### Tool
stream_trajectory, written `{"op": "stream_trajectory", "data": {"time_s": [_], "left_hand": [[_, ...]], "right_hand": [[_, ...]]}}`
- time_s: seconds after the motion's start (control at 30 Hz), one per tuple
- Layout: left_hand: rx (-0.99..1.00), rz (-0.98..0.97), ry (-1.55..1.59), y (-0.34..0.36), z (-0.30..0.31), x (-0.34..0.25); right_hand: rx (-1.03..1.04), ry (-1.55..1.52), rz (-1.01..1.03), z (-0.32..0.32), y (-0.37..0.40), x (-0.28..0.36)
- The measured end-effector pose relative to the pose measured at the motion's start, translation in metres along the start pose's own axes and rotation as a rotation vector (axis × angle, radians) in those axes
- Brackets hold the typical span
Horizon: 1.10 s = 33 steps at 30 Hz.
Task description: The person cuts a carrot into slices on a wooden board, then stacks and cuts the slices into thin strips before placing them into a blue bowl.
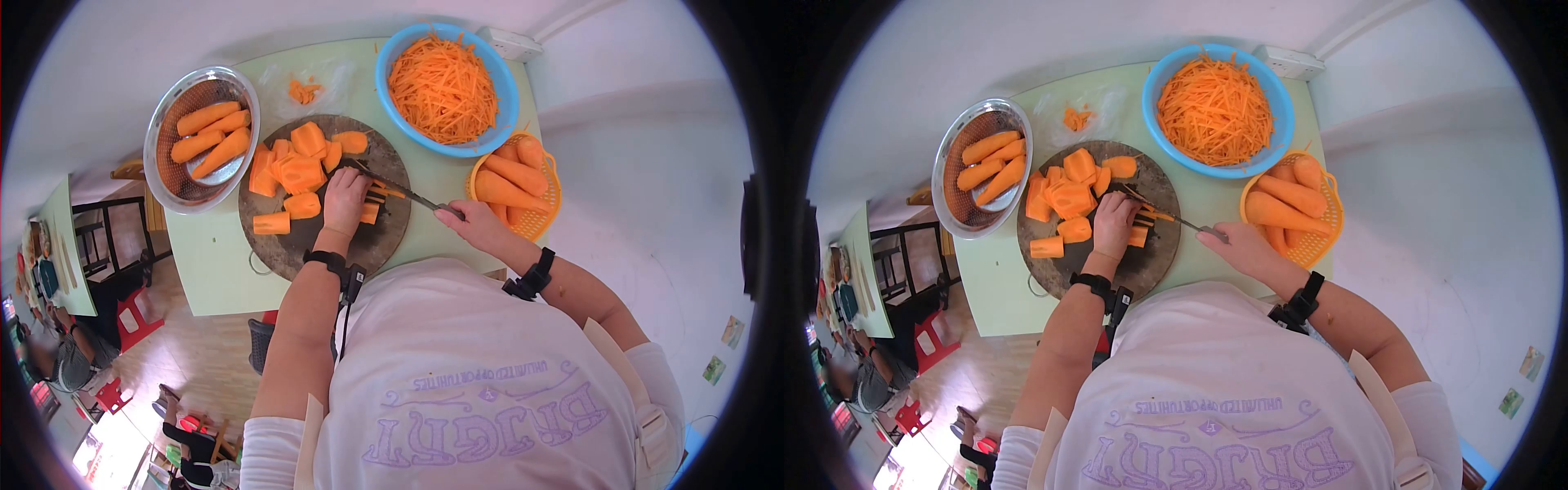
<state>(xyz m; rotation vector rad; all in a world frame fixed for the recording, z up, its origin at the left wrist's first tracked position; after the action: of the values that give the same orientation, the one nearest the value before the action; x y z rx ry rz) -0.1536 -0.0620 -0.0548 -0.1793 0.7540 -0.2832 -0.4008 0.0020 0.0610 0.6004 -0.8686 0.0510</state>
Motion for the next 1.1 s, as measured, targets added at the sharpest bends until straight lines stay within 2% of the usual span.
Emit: {"op": "stream_trajectory", "data": {"time_s": [0.37,0.43,0.57,0.63,0.73,0.83,0.93,1.1], "left_hand": [[0.018,0.023,0.0,0.0,0.001,-0.001],[0.018,0.039,0.022,0.0,0.001,0.0],[-0.018,0.11,0.092,0.007,0.015,0.0],[-0.03,0.165,0.072,0.018,0.029,0.002],[-0.014,0.119,-0.008,0.036,0.046,-0.001],[0.037,0.074,-0.066,0.055,0.054,-0.001],[0.086,0.124,-0.035,0.067,0.051,0.002],[0.048,0.128,-0.031,0.069,0.043,0.004]], "right_hand": [[0.046,0.158,0.07,-0.011,-0.007,-0.015],[-0.072,-0.09,0.07,-0.013,-0.007,-0.021],[-0.141,-0.06,0.086,-0.007,0.0,-0.013],[-0.04,0.064,0.124,0.001,0.006,-0.005],[0.047,0.077,0.114,0.002,0.014,0.001],[0.028,0.087,0.156,-0.005,0.016,-0.004],[0.052,0.125,0.17,-0.007,0.014,-0.001],[0.038,0.18,0.156,-0.007,0.01,-0.001]]}}
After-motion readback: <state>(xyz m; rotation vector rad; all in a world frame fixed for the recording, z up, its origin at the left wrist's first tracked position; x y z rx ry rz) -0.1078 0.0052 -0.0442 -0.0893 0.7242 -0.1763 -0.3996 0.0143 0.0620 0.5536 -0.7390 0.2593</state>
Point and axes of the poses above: each hand's wrist, its own y-axis away from the middle knuckle, its own z-axis out of the back of the hand, x = y × z, the point moved 1 cm from there along -y, towards the middle knuckle, and after that the axes turned 12 degrees about z, right-handed, at the moved point
